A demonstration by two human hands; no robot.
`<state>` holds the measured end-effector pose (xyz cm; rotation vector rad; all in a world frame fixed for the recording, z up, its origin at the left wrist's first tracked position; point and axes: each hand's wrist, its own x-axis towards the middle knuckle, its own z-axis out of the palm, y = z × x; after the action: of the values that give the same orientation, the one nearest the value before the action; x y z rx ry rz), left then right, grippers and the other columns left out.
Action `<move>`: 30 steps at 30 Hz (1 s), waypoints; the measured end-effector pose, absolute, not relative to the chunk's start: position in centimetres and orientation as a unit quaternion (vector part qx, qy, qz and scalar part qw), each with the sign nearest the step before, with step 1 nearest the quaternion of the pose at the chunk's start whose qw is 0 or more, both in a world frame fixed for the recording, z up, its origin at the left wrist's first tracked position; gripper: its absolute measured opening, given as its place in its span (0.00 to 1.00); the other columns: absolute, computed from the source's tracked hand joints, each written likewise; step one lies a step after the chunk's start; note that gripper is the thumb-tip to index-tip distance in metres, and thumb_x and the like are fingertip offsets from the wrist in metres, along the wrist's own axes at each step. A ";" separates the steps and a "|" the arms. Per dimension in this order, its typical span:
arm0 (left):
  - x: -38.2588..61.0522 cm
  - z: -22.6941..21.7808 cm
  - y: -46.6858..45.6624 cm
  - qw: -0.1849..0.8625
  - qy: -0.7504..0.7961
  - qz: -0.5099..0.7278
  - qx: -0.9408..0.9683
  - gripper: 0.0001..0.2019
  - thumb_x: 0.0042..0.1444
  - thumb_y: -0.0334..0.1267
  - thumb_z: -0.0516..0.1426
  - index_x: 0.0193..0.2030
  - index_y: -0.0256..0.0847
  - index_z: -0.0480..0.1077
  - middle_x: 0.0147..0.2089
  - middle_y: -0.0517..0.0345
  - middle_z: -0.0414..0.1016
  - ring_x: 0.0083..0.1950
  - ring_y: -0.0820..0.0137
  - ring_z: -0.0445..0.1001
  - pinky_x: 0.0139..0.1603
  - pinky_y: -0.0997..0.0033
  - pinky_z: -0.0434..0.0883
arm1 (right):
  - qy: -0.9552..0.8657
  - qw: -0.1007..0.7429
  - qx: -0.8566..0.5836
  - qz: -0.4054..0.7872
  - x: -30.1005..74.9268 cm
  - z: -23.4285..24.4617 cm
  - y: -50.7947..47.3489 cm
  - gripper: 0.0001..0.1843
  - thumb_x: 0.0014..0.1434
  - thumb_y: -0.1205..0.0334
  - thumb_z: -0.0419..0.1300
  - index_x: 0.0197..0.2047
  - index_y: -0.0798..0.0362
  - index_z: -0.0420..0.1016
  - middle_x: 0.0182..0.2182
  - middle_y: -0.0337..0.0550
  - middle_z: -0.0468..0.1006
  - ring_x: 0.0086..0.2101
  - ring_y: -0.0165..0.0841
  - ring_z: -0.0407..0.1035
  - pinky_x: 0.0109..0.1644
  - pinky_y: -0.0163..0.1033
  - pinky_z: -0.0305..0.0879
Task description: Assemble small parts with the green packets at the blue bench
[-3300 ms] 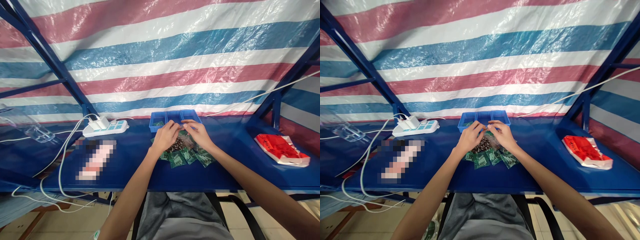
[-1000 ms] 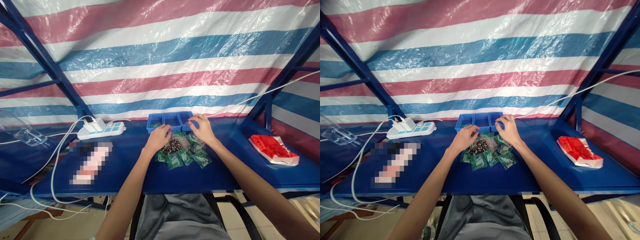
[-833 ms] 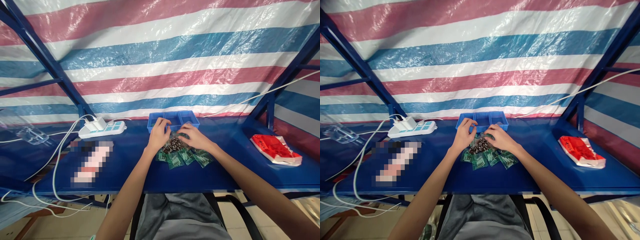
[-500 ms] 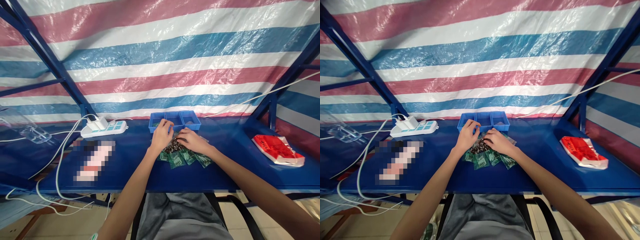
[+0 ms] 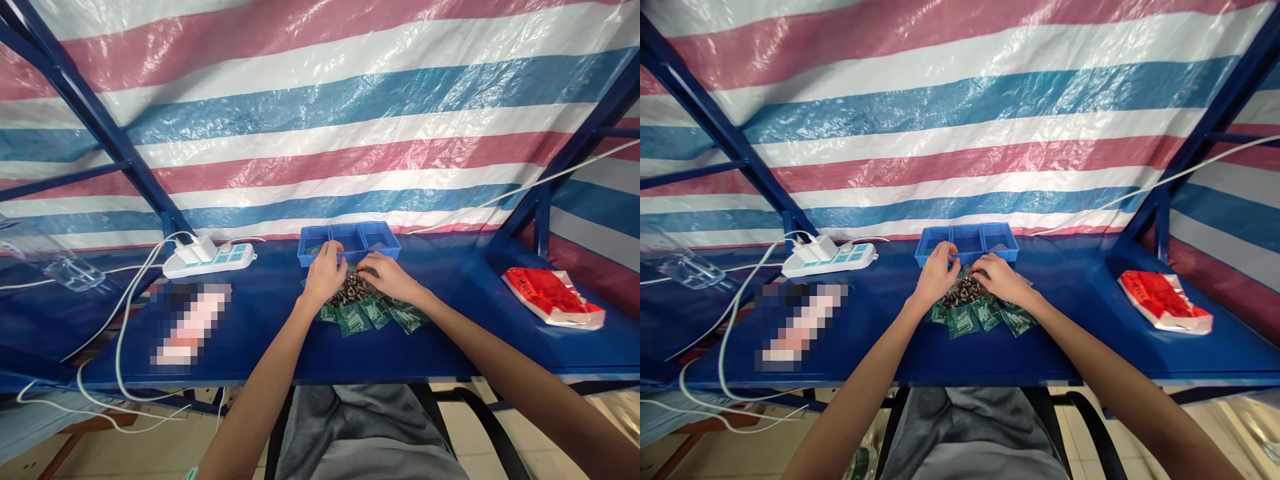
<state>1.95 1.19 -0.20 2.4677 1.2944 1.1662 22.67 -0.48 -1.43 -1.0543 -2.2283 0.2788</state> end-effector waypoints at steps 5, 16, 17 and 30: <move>2.2 -0.1 0.9 0.062 0.389 0.358 0.846 0.07 0.66 0.32 0.51 0.50 0.43 0.61 0.51 0.52 0.70 0.43 0.67 0.75 0.41 0.67 0.70 | -0.814 0.379 -0.419 0.132 22.9 -1.4 -0.1 0.08 0.64 0.63 0.57 0.41 0.51 0.78 0.38 0.46 0.81 0.39 0.40 0.73 0.44 0.45 0.68; 2.3 0.0 0.7 0.045 0.380 0.302 0.873 0.07 0.65 0.35 0.55 0.49 0.44 0.64 0.49 0.56 0.70 0.39 0.69 0.74 0.39 0.69 0.71 | -0.728 0.459 -0.453 0.233 22.3 -1.6 -0.2 0.08 0.62 0.57 0.61 0.39 0.51 0.79 0.37 0.46 0.83 0.38 0.41 0.77 0.41 0.44 0.70; 2.3 0.0 0.7 0.042 0.382 0.296 0.875 0.06 0.66 0.36 0.55 0.49 0.45 0.65 0.48 0.56 0.70 0.39 0.69 0.74 0.39 0.69 0.71 | -0.721 0.465 -0.448 0.250 22.2 -1.7 -0.3 0.09 0.62 0.56 0.61 0.39 0.50 0.80 0.38 0.46 0.83 0.39 0.41 0.77 0.42 0.45 0.70; 2.3 -0.6 0.8 -0.056 0.362 0.312 0.877 0.11 0.71 0.45 0.52 0.51 0.45 0.73 0.46 0.53 0.73 0.51 0.65 0.74 0.42 0.70 0.72 | -0.709 0.448 -0.435 0.327 22.6 -1.3 -0.2 0.14 0.62 0.52 0.59 0.35 0.52 0.80 0.33 0.44 0.82 0.34 0.38 0.74 0.38 0.42 0.69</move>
<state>2.32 0.84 -0.60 2.8567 1.1780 1.0180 22.57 -0.18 -1.27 -1.0772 -1.7541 0.8096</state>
